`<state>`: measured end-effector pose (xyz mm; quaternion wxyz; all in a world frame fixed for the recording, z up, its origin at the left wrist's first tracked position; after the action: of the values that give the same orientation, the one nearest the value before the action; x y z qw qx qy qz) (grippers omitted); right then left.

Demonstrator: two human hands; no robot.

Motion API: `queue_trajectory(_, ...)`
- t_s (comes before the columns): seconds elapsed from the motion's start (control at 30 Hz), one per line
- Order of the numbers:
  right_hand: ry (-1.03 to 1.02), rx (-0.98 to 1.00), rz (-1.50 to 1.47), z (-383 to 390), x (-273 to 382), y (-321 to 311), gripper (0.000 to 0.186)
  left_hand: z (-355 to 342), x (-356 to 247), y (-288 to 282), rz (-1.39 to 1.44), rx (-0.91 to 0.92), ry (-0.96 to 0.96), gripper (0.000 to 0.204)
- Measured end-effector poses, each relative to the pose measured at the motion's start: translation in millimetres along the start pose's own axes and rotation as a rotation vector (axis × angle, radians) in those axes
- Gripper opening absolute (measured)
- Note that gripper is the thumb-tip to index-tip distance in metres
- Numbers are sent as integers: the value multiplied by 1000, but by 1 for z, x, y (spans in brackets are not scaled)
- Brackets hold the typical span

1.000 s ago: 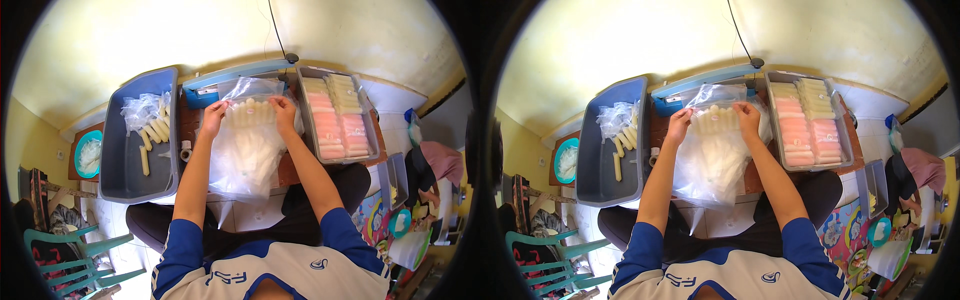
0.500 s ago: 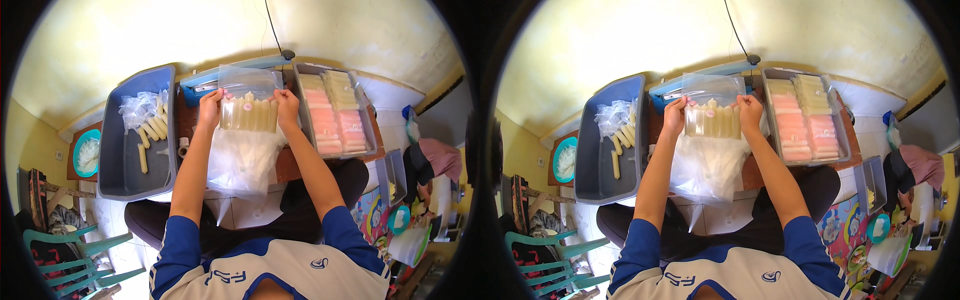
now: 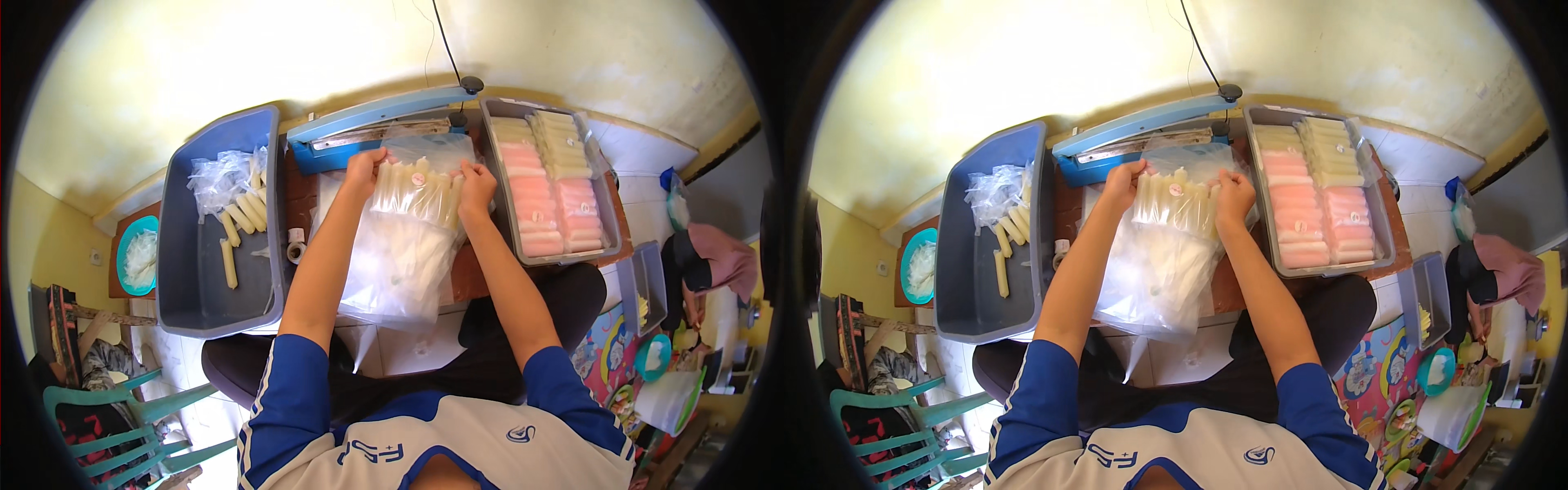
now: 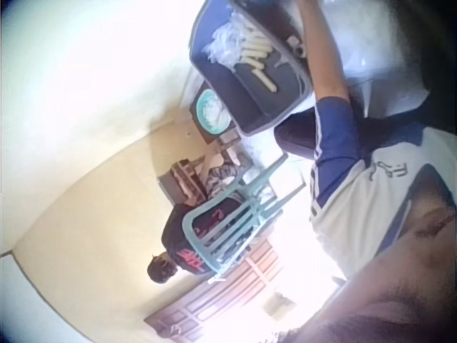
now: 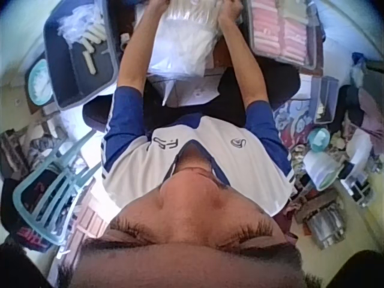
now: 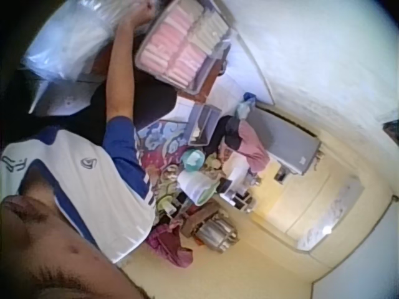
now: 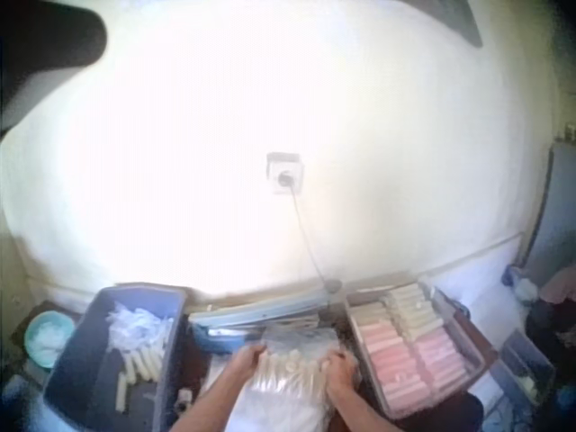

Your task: The person is placing frozen sticks from a crate into plastic bags and sealing the bags with a manual heat sealer.

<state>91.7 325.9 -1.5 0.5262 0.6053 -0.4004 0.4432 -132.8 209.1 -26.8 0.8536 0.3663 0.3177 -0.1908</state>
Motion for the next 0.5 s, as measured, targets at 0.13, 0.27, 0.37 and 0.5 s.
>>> queue_trajectory(0.13, -83, 6, 24, -14, 0, 8, 16, -18, -9, 3, 42, -12, -9, 15)
queue_trajectory(0.27, -92, 9, 97, -26, -7, 32, 16, -21, -26, -3, 18, -146, 135, 16)
queue_trajectory(0.37, -93, 47, 126, -42, -13, 50, 15, -20, -38, -11, -49, -252, 255, 16)
queue_trajectory(0.5, -193, 154, 357, -62, -8, 69, 18, -19, -47, -20, -123, -294, 254, 17)
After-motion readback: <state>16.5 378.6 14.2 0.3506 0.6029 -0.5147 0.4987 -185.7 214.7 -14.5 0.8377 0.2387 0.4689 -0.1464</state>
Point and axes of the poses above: each hand's wrist, its own z-axis away from the middle knuckle, its own y-axis out of the palm, x = y × z, the point moved 6 cm from there along -z, towards the middle knuckle, and after that the axes turned 11 degrees about -y, right-handed, at the moved point
